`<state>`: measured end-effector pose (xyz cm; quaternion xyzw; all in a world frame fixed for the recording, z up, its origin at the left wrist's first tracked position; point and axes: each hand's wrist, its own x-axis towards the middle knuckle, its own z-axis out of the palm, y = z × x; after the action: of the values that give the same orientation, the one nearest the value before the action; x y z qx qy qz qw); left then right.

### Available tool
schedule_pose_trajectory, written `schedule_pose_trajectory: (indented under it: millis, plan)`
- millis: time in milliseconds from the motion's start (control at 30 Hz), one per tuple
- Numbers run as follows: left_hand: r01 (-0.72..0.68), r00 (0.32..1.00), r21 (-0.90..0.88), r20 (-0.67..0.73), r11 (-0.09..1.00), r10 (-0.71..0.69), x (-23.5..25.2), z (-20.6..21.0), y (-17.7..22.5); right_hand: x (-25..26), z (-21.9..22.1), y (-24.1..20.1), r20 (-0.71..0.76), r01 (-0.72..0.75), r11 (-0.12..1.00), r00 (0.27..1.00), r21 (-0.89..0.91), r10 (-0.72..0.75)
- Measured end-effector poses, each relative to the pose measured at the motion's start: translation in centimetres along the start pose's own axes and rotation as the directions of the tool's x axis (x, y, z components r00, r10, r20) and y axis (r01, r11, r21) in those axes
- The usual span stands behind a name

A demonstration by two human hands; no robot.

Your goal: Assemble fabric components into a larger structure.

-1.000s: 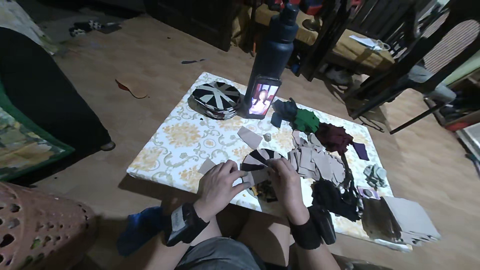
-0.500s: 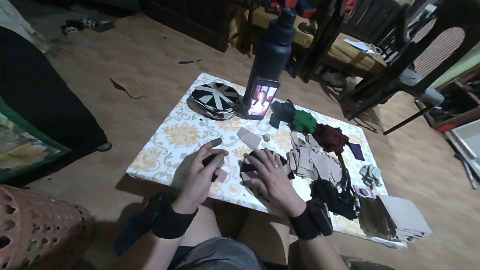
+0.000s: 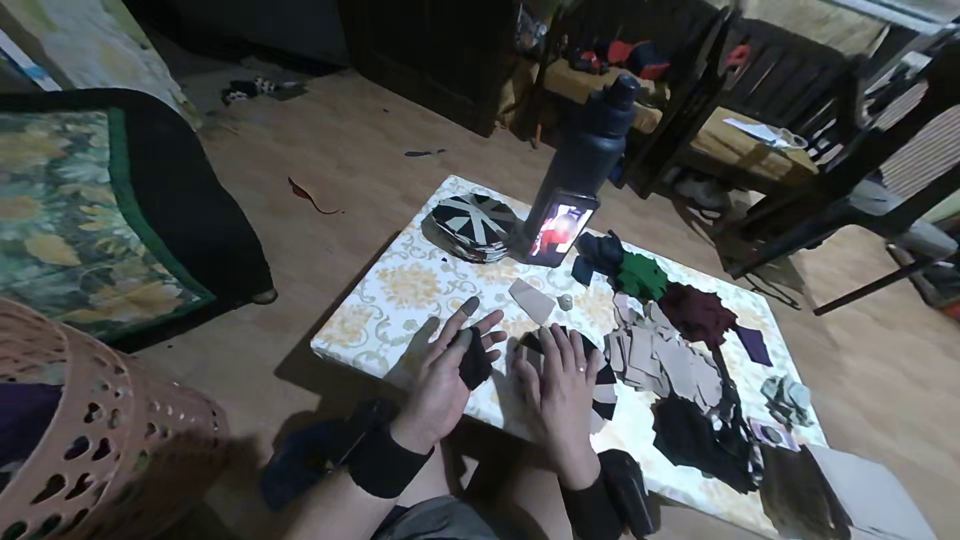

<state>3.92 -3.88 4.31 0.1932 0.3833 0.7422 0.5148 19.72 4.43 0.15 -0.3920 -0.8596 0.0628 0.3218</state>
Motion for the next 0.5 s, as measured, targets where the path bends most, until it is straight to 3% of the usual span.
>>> schedule_pose_trajectory:
  millis: [67,167,200,267,367,500]
  plan:
    - [-0.057,0.996,0.043,0.070,0.997,0.054,-0.3,-0.2,-0.7,-0.3,-1.2,-2.1,0.024,-0.025,0.927,1.000,0.375,0.017]
    - [-0.146,0.973,0.134,0.198,0.980,0.118,-0.4,-0.3,-2.0,-0.6,-1.0,-4.3,0.088,-0.113,0.575,0.994,0.811,0.070]
    - [-0.168,0.963,0.170,0.237,0.971,0.125,-0.5,-0.3,-2.3,-0.7,-0.7,-4.7,0.082,-0.121,0.492,0.992,0.862,0.101]
    - [-0.190,0.949,0.200,0.287,0.961,0.128,-0.7,-0.3,-2.6,-0.7,-0.3,-4.6,0.025,-0.089,0.437,0.988,0.895,0.150]
    - [-0.141,0.949,0.157,0.301,0.977,0.089,-0.9,-0.5,-2.6,-0.4,-0.8,-3.8,0.005,-0.072,0.418,0.987,0.905,0.158]
    - [-0.068,0.931,0.044,0.361,0.997,0.048,-0.8,-0.5,-2.8,-0.1,-1.3,-2.7,-0.048,0.001,0.483,0.995,0.876,0.085]
